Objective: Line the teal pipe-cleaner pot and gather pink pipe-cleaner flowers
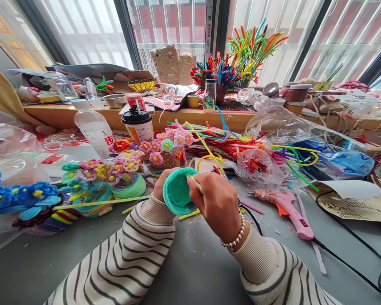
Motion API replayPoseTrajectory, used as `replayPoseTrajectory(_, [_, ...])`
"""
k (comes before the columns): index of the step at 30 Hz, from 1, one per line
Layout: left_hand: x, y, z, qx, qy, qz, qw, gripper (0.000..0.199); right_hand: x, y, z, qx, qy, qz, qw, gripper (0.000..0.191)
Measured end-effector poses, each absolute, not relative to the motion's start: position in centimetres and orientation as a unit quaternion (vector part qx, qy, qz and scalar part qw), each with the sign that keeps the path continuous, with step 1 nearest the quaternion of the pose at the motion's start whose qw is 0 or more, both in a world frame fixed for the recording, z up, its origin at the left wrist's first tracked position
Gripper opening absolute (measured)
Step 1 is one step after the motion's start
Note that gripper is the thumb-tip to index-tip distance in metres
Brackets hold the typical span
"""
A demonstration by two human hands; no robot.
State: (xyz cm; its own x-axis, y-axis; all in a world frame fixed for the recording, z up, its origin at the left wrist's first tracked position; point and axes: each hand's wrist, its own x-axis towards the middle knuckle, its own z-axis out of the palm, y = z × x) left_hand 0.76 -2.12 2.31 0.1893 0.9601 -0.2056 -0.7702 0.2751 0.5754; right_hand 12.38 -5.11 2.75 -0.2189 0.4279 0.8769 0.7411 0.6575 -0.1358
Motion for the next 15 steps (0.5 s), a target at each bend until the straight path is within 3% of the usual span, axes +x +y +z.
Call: replayPoseTrajectory(15, [0.65,-2.22,2.36,0.207,0.303,0.568,0.737,0.022,13.1,-4.64,3.1,-0.321,-0.802,-0.159,0.478,0.005])
